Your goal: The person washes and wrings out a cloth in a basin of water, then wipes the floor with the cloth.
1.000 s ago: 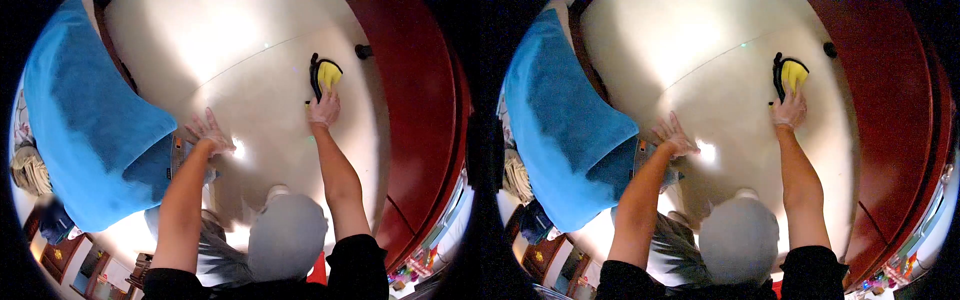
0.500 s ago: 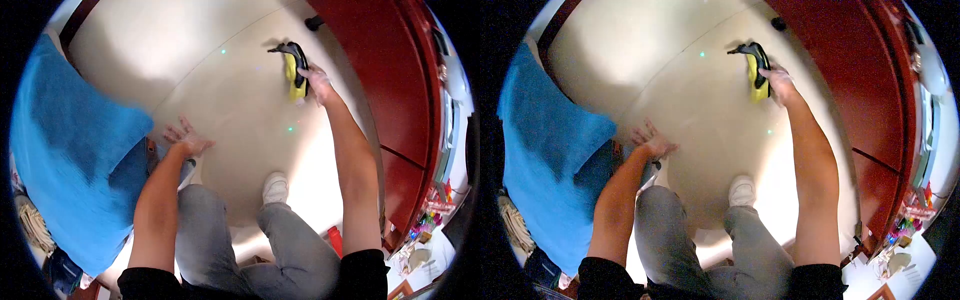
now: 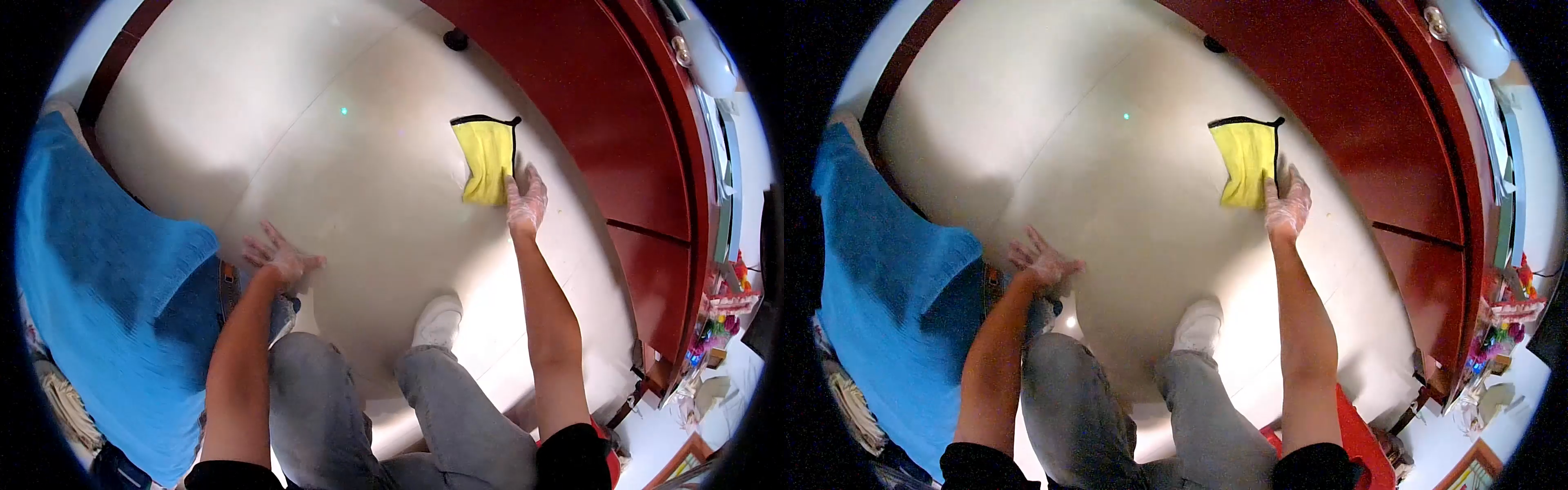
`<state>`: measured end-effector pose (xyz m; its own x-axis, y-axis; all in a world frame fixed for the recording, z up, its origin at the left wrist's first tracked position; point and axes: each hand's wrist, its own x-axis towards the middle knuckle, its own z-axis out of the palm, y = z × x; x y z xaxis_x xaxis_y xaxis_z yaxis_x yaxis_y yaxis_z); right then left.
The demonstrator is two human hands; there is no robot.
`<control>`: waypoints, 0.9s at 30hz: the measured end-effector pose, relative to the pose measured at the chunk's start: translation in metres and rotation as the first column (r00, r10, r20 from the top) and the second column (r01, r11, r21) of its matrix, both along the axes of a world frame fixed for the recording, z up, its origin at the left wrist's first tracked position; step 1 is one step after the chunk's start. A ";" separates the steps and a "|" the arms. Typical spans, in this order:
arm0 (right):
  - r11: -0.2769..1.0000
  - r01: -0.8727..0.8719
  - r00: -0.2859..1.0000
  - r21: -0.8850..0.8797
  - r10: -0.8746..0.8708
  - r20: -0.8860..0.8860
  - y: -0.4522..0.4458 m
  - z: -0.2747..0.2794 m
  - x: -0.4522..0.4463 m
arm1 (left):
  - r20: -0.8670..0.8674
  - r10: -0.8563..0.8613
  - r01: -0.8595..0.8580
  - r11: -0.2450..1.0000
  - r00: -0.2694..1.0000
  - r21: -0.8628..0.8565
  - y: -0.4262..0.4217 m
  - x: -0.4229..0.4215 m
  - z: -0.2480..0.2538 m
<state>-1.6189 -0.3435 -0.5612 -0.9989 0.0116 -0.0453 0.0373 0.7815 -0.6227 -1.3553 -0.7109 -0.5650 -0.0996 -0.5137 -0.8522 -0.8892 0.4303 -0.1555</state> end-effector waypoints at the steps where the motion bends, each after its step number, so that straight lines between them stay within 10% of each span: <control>1: 0.977 -0.094 0.995 0.193 0.101 -0.027 -0.015 0.015 -0.001 | -0.004 0.014 -0.014 1.000 1.000 0.003 0.000 0.001 0.000; 5: 0.674 -0.259 0.942 0.692 0.336 0.025 -0.069 -0.030 -0.008 | -0.015 0.021 -0.021 0.999 1.000 0.037 -0.006 0.009 -0.014; 8: 0.762 -0.092 0.978 0.641 0.190 -0.085 -0.125 -0.063 -0.007 | -0.022 -0.008 0.009 0.999 1.000 0.037 -0.005 0.013 -0.023; 12: 0.685 -0.596 0.770 0.419 0.636 0.055 -0.232 -0.072 0.043 | -0.017 0.000 0.001 0.999 1.000 0.035 -0.007 0.009 -0.016; 14: 0.588 -0.786 0.613 0.193 0.782 0.116 -0.273 -0.069 0.107 | -0.014 0.013 -0.012 0.999 1.000 0.040 -0.007 0.008 -0.013; 16: 0.291 -0.940 0.245 0.176 0.938 -0.245 -0.269 -0.058 0.158 | -0.011 0.008 -0.007 0.999 1.000 0.033 -0.003 0.007 -0.013; 19: 0.219 -0.964 0.166 0.148 0.937 -0.307 -0.237 -0.058 0.174 | -0.010 -0.016 0.016 1.000 1.000 0.008 -0.001 0.004 -0.017; 23: 0.377 -0.667 0.482 0.643 0.876 -0.015 -0.138 -0.074 0.077 | 0.012 -0.039 0.039 0.999 0.999 0.002 0.001 0.006 -0.007; 24: 0.403 -0.551 0.726 0.731 0.663 0.183 -0.101 -0.072 0.057 | 0.012 -0.044 0.044 0.999 0.999 0.008 -0.001 0.005 -0.003; 25: 0.742 -0.318 0.875 0.591 0.469 -0.118 -0.044 -0.089 0.047 | 0.009 -0.079 0.079 0.997 0.997 0.025 -0.003 0.006 -0.004; 27: 0.670 -0.144 0.911 0.729 0.376 -0.166 0.049 -0.062 0.029 | 0.005 -0.141 0.141 0.989 0.990 0.053 0.001 0.004 -0.007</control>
